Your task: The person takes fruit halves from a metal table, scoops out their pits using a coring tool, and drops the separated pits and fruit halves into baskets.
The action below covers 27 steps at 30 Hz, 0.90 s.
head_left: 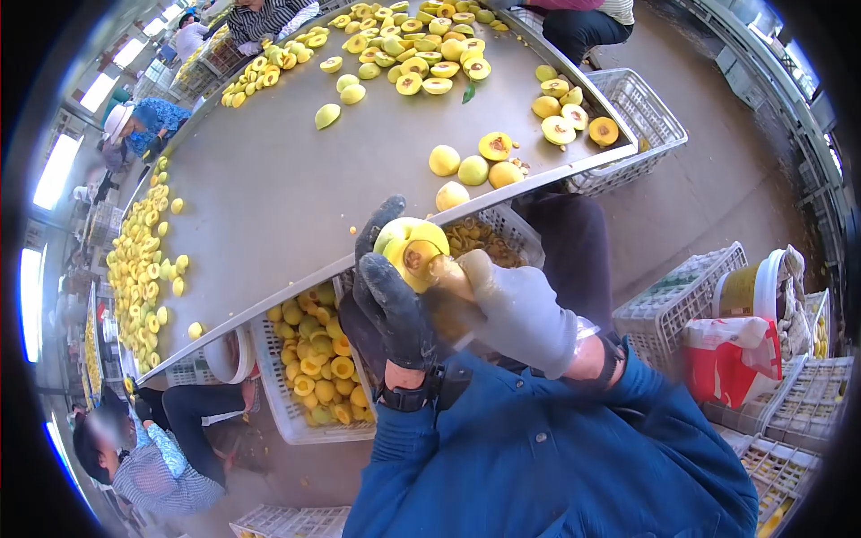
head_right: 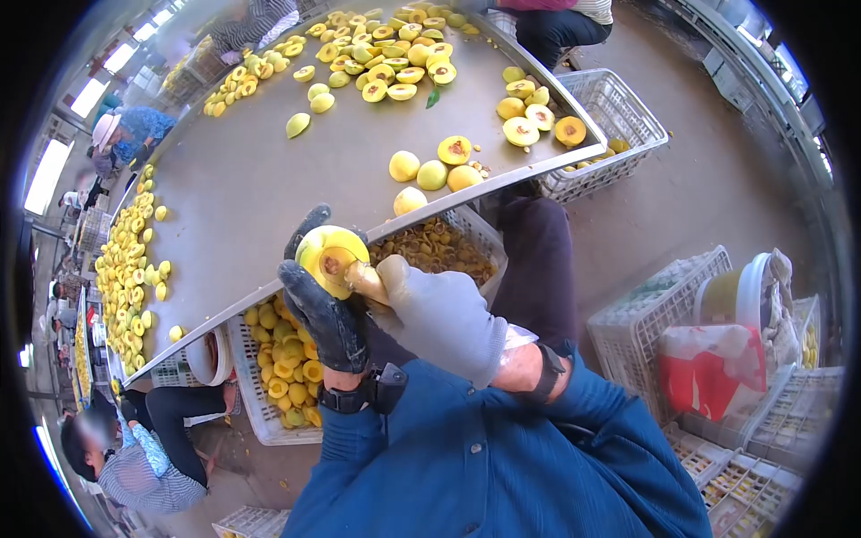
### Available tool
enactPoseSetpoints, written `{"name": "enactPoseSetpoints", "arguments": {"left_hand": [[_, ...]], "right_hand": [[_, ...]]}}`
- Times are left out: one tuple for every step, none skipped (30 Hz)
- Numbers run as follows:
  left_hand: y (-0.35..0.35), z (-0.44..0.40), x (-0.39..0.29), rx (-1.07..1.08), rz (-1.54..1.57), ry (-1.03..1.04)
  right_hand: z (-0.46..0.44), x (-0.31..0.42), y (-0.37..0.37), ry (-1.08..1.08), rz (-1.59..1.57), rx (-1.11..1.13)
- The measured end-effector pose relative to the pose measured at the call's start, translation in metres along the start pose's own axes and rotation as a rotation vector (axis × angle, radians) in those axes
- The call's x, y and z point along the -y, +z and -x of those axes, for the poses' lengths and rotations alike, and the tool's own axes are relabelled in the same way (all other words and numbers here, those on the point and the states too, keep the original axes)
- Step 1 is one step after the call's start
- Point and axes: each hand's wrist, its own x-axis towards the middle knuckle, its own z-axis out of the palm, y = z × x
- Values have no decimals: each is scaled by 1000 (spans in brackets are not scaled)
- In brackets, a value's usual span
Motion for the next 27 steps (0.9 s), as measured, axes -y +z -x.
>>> {"name": "enactPoseSetpoints", "arguments": {"left_hand": [[-3, 1, 2, -5, -58, 7], [-6, 1, 3, -8, -116, 15], [-6, 2, 4, -12, -176, 23], [-5, 2, 5, -37, -189, 54], [-2, 1, 6, -60, -202, 85], [0, 1, 8, -82, -214, 113], [2, 2, 8, -87, -262, 119], [3, 2, 7, -90, -310, 125], [5, 1, 6, -92, -356, 130], [7, 2, 6, -90, -354, 111], [9, 2, 6, -89, -352, 92], [8, 1, 8, -73, -375, 100], [7, 0, 11, -57, -399, 109], [6, -2, 13, -42, -422, 118], [7, -2, 14, -23, -414, 112], [7, -2, 15, -16, -391, 108], [8, -2, 16, -9, -369, 104], [7, -3, 17, -17, -356, 87], [7, -3, 19, -24, -342, 70], [7, -4, 22, -30, -327, 55], [6, -6, 24, -20, -330, 78], [4, -7, 28, -11, -317, 92], [2, -9, 32, -3, -306, 108], [-2, -10, 36, 4, -296, 124], [-6, -12, 40, 5, -345, 160], [-6, -12, 38, 34, -386, 173], [-5, -12, 34, 61, -429, 186]], "right_hand": [[1, 0, 1, 13, 4, 23], [2, -1, 1, 27, 7, 45], [2, -2, 1, 41, 10, 67], [2, -3, 1, 45, 6, 75], [2, -4, 1, 51, 3, 82], [2, -5, 1, 58, 0, 89], [1, -6, 0, 50, 1, 103], [0, -7, -1, 42, 2, 116], [-1, -8, -2, 35, 4, 129], [-1, -10, -1, 73, -36, 136], [0, -12, 0, 111, -74, 143], [1, -14, 2, 150, -113, 150], [2, -18, 4, 142, -149, 131], [3, -22, 7, 134, -185, 112], [4, -24, 9, 127, -221, 92], [4, -25, 8, 157, -213, 131], [2, -25, 7, 185, -205, 169], [1, -25, 6, 214, -197, 205], [-1, -25, 6, 215, -174, 218], [0, -27, 8, 216, -173, 231], [0, -30, 10, 218, -172, 245], [0, -32, 11, 218, -170, 259], [-2, -33, 8, 189, -252, 264], [-3, -33, 6, 183, -258, 276], [-3, -33, 3, 173, -263, 290], [-4, -35, 1, 164, -267, 303], [-5, -39, 1, 179, -212, 337]]}}
